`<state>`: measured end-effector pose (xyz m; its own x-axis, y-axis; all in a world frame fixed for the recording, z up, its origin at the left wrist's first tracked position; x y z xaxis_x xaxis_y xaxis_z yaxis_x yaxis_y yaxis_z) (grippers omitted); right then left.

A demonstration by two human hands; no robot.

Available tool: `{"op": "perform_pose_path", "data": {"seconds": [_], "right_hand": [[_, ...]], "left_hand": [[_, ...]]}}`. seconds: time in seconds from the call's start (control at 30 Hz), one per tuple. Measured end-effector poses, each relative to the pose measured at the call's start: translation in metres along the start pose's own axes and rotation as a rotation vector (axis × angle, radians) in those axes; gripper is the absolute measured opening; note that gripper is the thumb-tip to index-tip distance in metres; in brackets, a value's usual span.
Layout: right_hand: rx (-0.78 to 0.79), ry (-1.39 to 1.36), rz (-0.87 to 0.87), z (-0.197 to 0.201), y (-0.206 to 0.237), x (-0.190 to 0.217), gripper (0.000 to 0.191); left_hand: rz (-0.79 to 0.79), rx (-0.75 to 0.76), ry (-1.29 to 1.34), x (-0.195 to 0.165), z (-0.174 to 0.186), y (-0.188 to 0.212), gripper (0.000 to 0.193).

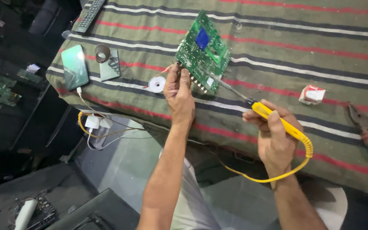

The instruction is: The person solders components on a green circuit board, holding the board with one hand and applying a yellow soldering iron to its connectors with the other. They reposition the board repeatedly, use pliers to handle parts, and work with a spool of solder wire on the cloth-covered bench.

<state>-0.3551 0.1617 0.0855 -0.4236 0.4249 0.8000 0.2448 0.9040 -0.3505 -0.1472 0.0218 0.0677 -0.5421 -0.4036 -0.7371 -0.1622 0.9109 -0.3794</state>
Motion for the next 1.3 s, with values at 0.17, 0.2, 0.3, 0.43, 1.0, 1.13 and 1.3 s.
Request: {"op": "perform_pose_path", "data": {"seconds": [0.17, 0.2, 0.3, 0.43, 1.0, 1.13, 1.3], "right_hand": [[0.044, -0.036, 0.023, -0.018, -0.019, -0.013, 0.029], [0.048, -0.043, 0.026, -0.019, -0.021, -0.015, 0.029], [0.047, -0.045, 0.025, -0.019, -0.024, -0.018, 0.028], [0.027, -0.009, 0.018, -0.019, -0.024, -0.02, 0.028], [0.058, 0.037, 0.04, -0.02, -0.025, -0.019, 0.028], [0.066, 0.147, 0.09, -0.017, -0.02, -0.014, 0.029], [0.05, 0.137, 0.085, 0.005, -0.015, -0.006, 0.028]], "left_hand": [[0.008, 0.048, 0.092, 0.003, 0.0, -0.003, 0.032], [0.013, 0.05, 0.109, 0.003, 0.0, -0.003, 0.033], [0.016, 0.05, 0.115, 0.003, 0.001, -0.003, 0.033], [0.001, 0.053, 0.103, 0.005, 0.002, -0.003, 0.034], [-0.015, 0.079, -0.09, -0.003, -0.006, 0.001, 0.035], [0.031, 0.072, -0.1, -0.001, -0.01, 0.002, 0.037], [-0.03, 0.149, -0.173, -0.007, -0.028, 0.007, 0.038]]}}
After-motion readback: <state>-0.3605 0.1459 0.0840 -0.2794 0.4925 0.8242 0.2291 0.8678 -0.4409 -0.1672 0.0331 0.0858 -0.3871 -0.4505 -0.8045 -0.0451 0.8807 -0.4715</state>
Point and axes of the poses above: each hand's wrist, its own y-axis away from the middle knuckle, its own z-axis out of the back of the hand, x = y × z, the point moved 3 cm from there along -y, towards the middle knuckle, and after that the axes turned 4 degrees about x, right-handed, at the moved point
